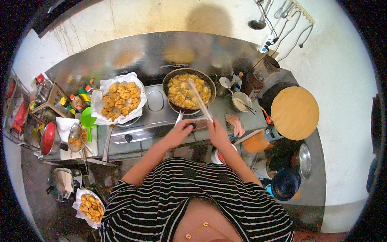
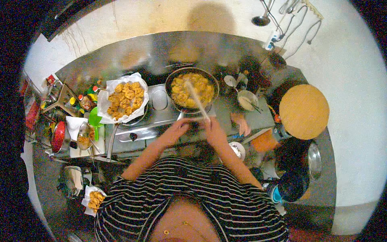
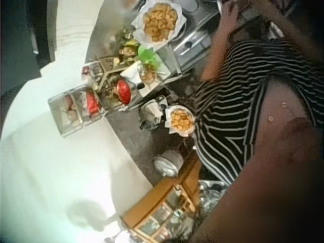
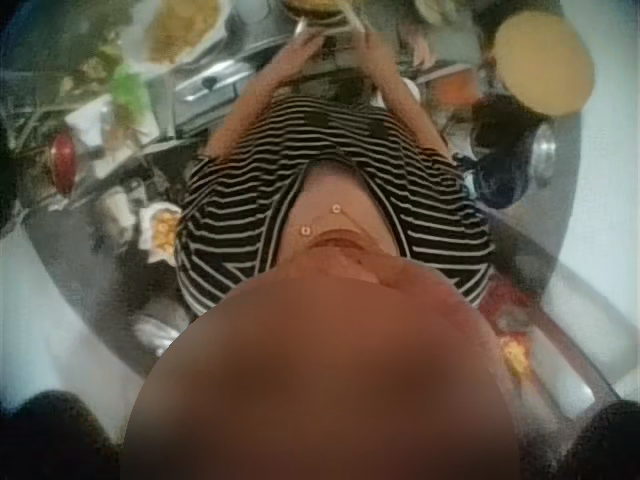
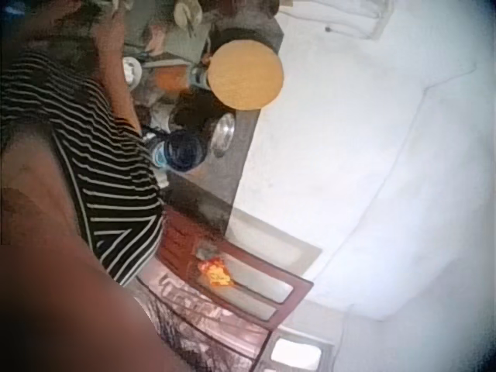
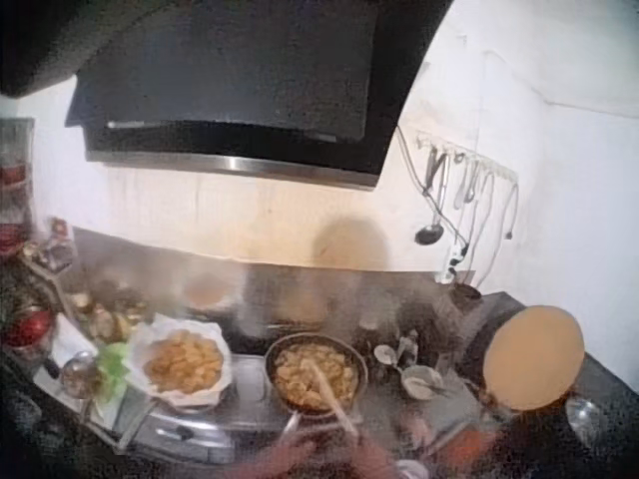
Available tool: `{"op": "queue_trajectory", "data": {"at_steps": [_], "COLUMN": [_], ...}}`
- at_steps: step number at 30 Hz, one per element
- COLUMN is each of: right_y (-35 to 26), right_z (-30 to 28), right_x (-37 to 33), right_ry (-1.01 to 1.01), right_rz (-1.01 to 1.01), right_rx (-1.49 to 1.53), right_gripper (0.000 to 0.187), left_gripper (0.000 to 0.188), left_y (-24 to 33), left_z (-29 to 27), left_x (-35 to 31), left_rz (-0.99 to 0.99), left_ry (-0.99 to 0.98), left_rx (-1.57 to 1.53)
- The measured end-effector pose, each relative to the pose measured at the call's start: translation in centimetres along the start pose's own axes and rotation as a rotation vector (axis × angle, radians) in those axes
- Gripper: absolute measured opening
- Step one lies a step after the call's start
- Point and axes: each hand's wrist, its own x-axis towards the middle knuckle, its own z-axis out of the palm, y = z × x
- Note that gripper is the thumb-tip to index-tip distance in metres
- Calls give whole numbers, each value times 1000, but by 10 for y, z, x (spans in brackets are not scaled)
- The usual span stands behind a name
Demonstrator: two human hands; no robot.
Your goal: The person fries round food items in a pan of hot oil, using tongs to turn and remove them. They also wipe a large round bamboo mat with a cloth and place it on a stool.
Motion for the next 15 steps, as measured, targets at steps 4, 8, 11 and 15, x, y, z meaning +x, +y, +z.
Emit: {"op": "queue_trajectory", "data": {"at_steps": [4,8,11,15], "right_y": [54,45,103,94], "right_z": [0,-22,-8,-8], "right_x": [43,95,142,189], "right_ry": [58,-237,-374,-627], "right_rz": [69,39,123,106], "right_rx": [-60,-388,-265,-223], "right_gripper": [38,39,40,43], "left_gripper": [38,37,38,40], "left_y": [-14,-52,-65,-60], "left_z": [-44,-69,-71,-60], "left_x": [-11,-52,-76,-121], "left_rz": [-250,-415,-480,-514], "left_ry": [170,435,550,745], "left_rx": [-145,-221,-302,-430]}}
